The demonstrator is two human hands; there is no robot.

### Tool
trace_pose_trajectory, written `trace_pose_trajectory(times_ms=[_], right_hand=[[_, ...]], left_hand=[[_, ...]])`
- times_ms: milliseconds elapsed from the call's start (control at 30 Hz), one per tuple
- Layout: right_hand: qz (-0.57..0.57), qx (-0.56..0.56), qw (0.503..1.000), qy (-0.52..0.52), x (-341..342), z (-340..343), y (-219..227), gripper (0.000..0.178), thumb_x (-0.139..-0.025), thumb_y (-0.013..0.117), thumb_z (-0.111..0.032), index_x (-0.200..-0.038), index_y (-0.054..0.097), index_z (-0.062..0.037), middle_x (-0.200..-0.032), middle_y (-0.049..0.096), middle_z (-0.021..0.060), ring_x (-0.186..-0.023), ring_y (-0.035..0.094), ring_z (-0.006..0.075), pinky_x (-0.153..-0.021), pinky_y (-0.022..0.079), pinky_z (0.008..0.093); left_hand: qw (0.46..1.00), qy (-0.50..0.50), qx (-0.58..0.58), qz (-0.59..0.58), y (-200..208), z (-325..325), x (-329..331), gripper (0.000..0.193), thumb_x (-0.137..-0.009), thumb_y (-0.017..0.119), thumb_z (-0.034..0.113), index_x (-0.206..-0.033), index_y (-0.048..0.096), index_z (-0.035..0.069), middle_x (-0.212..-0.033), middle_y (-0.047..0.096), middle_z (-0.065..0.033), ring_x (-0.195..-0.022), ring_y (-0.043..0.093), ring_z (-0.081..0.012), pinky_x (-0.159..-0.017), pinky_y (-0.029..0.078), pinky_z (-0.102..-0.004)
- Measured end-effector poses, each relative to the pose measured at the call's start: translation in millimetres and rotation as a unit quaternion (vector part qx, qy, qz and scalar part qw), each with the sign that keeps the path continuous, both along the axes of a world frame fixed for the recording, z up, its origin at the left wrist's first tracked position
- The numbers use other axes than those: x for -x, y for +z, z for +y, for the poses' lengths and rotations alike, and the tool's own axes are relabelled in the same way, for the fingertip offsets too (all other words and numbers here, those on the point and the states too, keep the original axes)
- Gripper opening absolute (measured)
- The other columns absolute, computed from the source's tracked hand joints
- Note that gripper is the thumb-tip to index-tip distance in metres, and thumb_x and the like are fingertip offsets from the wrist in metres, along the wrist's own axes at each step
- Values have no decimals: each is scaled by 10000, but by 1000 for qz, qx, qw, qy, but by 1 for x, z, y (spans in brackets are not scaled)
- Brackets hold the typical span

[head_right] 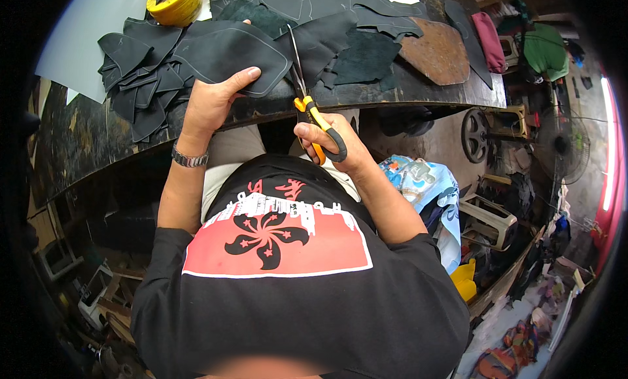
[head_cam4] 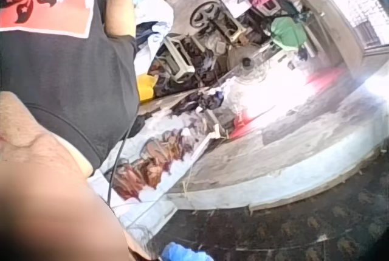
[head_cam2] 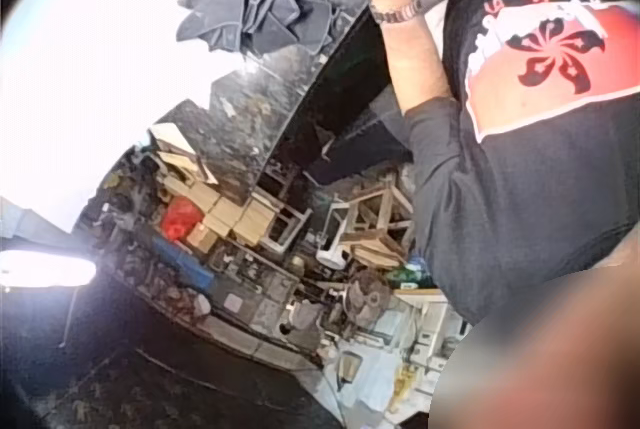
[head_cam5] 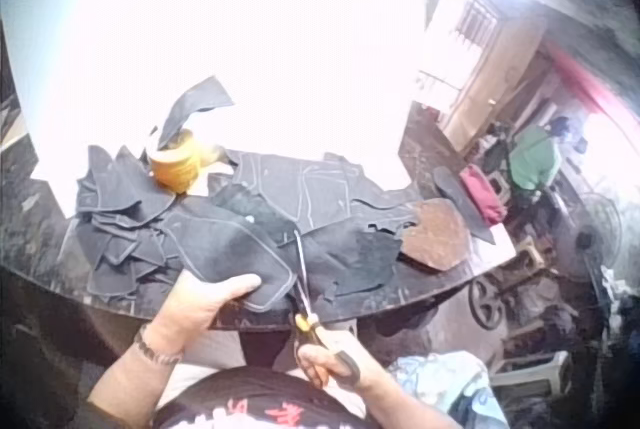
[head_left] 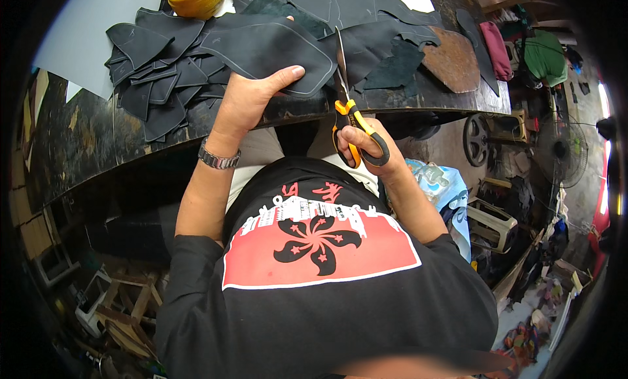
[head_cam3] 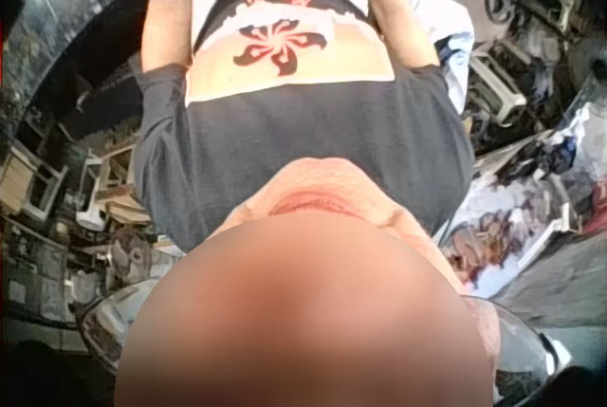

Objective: The person uses shears to cut multiple pieces of black fabric along marked outlines on a worktable. Cut pieces are stacked to the left as each piece is completed.

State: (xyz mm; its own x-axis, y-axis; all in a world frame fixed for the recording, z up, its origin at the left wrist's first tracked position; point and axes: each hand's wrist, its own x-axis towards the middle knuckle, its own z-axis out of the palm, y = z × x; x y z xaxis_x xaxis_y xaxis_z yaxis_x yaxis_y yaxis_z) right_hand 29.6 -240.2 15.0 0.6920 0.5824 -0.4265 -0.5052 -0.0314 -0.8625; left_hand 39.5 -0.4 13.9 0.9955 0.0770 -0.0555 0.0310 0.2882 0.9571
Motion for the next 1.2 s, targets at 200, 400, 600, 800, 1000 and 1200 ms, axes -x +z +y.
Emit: trace_pose_trajectory(times_ms=[200, 400, 600, 800, 1000, 1200], right_hand=[[-5, 11, 1000, -5, 7, -1, -4, 344, -880, 669, -302, -706, 562, -26, -567, 510, 33, -406, 466, 93, -394, 367, 206], [1, 31, 999, 18, 7, -8, -8, 349, -856, 701, -312, -702, 566, -29, -568, 515, 32, -405, 474, 93, -368, 356, 208], [6, 47, 999, 19, 9, -4, -8, 383, -825, 714, -368, -757, 582, -16, -623, 545, 37, -468, 517, 104, -431, 408, 218], [-17, 38, 999, 22, 3, -1, -6, 380, -837, 694, -373, -778, 575, -17, -641, 547, 38, -489, 518, 102, -467, 407, 216], [-4, 56, 998, 28, 1, -6, -6, 346, -831, 712, -326, -741, 557, -30, -592, 518, 25, -434, 482, 87, -412, 374, 203], [-7, 81, 996, 25, 3, -9, -9, 354, -828, 722, -320, -701, 549, -39, -557, 496, 13, -414, 467, 77, -381, 359, 199]], left_hand=[[998, -48, -27, -1, -1, 17, -11, 373, -796, 765, 123, -1111, 620, -16, -993, 663, -63, -852, 650, -138, -679, 546, -236], [996, -83, -37, -14, -10, 29, -23, 366, -785, 778, 131, -1089, 627, -6, -981, 664, -64, -854, 647, -140, -718, 543, -246], [993, -99, -46, -48, -16, 28, -27, 430, -792, 769, 107, -1169, 598, -8, -1038, 652, -49, -886, 626, -116, -751, 531, -240], [989, -84, -62, -107, -12, 19, -18, 505, -806, 755, 83, -1255, 550, -23, -1104, 637, -49, -932, 601, -112, -805, 515, -238], [989, -97, -85, -76, -7, 28, -20, 479, -794, 776, 126, -1207, 585, -23, -1097, 647, -65, -944, 606, -130, -828, 507, -244], [984, -113, -117, -74, -6, 32, -22, 488, -800, 766, 123, -1230, 577, -10, -1107, 642, -55, -936, 603, -122, -835, 502, -245]])
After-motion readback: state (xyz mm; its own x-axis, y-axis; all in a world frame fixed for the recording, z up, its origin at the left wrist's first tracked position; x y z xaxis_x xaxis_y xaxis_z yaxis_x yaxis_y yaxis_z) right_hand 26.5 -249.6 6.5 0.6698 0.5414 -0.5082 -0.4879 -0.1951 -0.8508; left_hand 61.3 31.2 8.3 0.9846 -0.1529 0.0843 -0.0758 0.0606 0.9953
